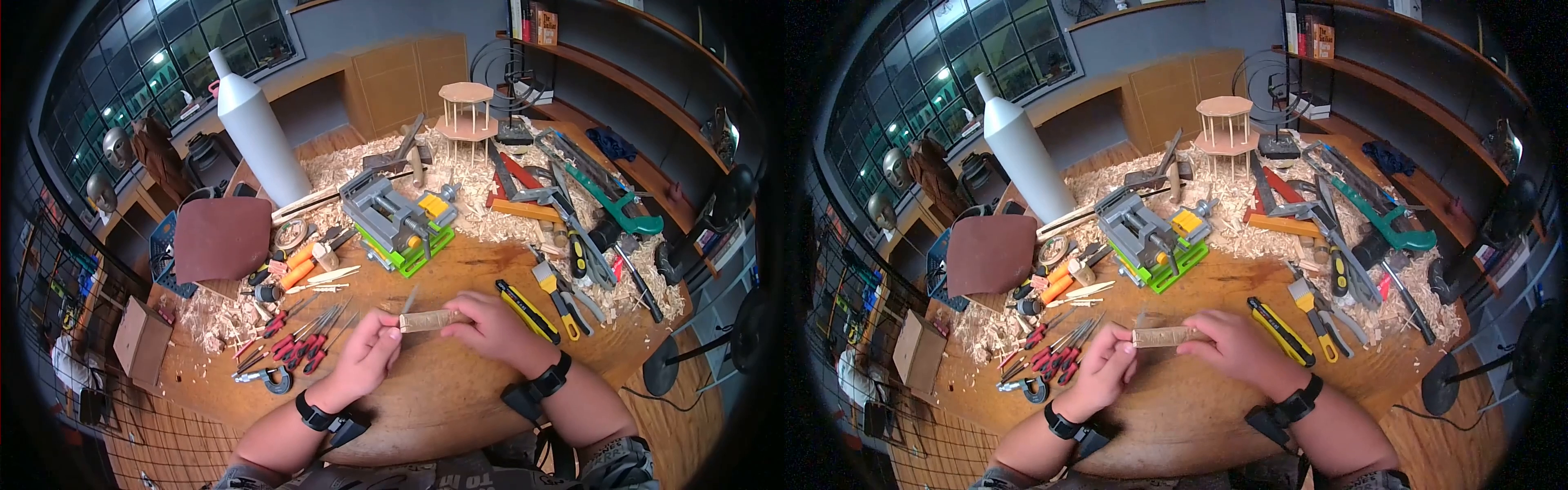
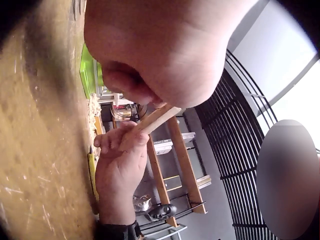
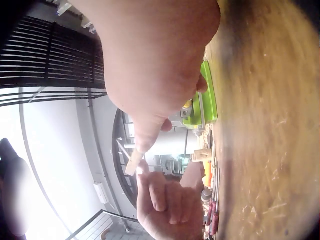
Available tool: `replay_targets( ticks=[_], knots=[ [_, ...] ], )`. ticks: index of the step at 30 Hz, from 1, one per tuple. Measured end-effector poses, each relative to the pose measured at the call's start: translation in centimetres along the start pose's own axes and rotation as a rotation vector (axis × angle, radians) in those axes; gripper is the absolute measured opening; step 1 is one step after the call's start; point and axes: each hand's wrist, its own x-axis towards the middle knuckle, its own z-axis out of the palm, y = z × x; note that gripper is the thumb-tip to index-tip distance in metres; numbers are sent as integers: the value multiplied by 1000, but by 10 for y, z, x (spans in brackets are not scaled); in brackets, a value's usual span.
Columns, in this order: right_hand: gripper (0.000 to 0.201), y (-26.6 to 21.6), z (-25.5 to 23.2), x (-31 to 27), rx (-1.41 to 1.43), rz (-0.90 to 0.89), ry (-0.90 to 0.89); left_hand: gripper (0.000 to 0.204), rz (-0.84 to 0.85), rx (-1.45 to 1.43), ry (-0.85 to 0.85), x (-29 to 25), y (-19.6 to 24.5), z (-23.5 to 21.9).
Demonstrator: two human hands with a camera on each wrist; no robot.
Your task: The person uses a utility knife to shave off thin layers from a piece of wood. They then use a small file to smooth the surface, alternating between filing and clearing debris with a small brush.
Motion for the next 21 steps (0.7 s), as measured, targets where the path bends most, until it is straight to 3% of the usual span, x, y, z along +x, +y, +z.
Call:
replay_targets(
  ticks=[1,8,11,13,14,16,21],
  knots=[
    [29,4,-1,0,-30,-23,24,8,69,-21,33,1,3,0],
    [34,1,-1,1,-80,-45,113,15,137,111,102,0,-4,-4],
    [36,6,3,1,-176,-103,232,19,236,321,224,5,0,-7],
    [36,-1,-2,1,-210,-66,210,20,440,791,229,12,12,-7],
    [36,-4,-2,1,-240,-28,186,20,440,791,231,11,12,-5],
    [35,-1,2,2,-219,-64,221,20,232,619,372,7,9,1],
    [35,-2,2,2,-210,-85,253,23,193,756,303,9,16,-2]
  ],
)
